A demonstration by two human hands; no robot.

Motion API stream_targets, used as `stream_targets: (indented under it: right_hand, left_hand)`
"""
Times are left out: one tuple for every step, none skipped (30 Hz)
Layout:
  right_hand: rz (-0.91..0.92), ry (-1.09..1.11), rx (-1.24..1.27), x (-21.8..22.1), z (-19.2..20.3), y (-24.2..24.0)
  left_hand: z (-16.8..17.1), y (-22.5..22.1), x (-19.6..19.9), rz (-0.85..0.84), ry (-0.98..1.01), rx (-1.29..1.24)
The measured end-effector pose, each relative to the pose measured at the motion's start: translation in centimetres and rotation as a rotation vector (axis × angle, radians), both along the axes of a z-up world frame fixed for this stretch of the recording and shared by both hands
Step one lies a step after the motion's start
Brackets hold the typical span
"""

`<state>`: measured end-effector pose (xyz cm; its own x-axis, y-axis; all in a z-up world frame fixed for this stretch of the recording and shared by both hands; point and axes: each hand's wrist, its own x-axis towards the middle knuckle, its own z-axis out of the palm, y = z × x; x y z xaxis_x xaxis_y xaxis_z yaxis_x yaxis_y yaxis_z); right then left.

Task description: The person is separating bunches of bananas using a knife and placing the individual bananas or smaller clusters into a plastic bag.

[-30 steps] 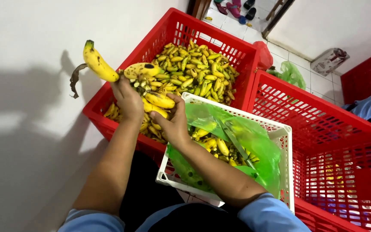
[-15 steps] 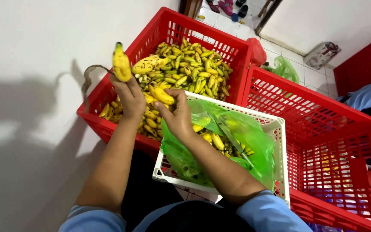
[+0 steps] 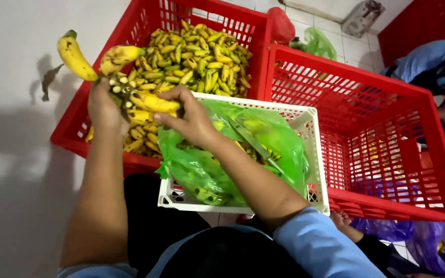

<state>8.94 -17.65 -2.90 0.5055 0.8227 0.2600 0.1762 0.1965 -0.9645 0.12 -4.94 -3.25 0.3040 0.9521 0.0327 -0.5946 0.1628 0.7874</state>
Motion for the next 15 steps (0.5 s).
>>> stream_targets:
  right_hand:
    - [0.004,0.005,-0.001,0.9,-0.3,0.5]
    - [0.099,0.099,0.039,1.7,-0.6,1.0]
    - [0.195,0.191,0.081,2.6,-0.8,1.6]
    - [0.202,0.193,0.082,3.0,-0.9,1.9]
    - [0.240,0.232,0.084,3.4,-1.0,2.3]
    - [0.279,0.272,0.086,3.9,-1.0,2.7]
    - [0.286,0.270,0.086,3.7,-0.8,2.7]
    - [0.268,0.311,0.091,3.4,-0.7,2.6]
    - [0.248,0.351,0.094,3.1,-0.5,2.5]
    - [0.255,0.350,0.094,2.8,-0.7,2.6]
    - [0.197,0.328,0.091,2.5,-0.9,2.8]
    - [0.139,0.307,0.089,2.3,-1.1,2.9]
    - [0.142,0.307,0.088,1.9,-0.8,2.6]
    - [0.076,0.169,0.059,1.6,-0.5,2.3]
    - [0.009,0.031,0.030,1.3,-0.2,1.9]
  left_hand:
    - [0.2,0.3,0.1,0.004,0.005,-0.001]
    - [0.5,0.6,0.0,-0.052,-0.037,-0.141]
    - [0.8,1.0,0.1,-0.104,-0.083,-0.279]
    - [0.6,1.2,0.1,-0.098,-0.082,-0.277]
    - [0.6,1.5,0.3,-0.131,-0.133,-0.283]
    - [0.5,1.9,0.5,-0.164,-0.183,-0.288]
    - [0.5,2.0,0.6,-0.158,-0.186,-0.286]
    - [0.4,2.2,0.7,-0.149,-0.170,-0.204]
    - [0.4,2.3,0.7,-0.139,-0.154,-0.124]
    - [-0.3,2.9,1.0,-0.133,-0.156,-0.122]
    - [-1.0,3.6,1.2,-0.080,-0.073,0.049]
    - [-1.6,4.3,1.5,-0.025,0.012,0.218]
    - [-2.5,5.1,1.5,-0.022,0.012,0.217]
    - [-3.4,6.0,1.5,-0.014,0.106,0.329]
    - [-4.3,6.8,1.5,-0.007,0.202,0.440]
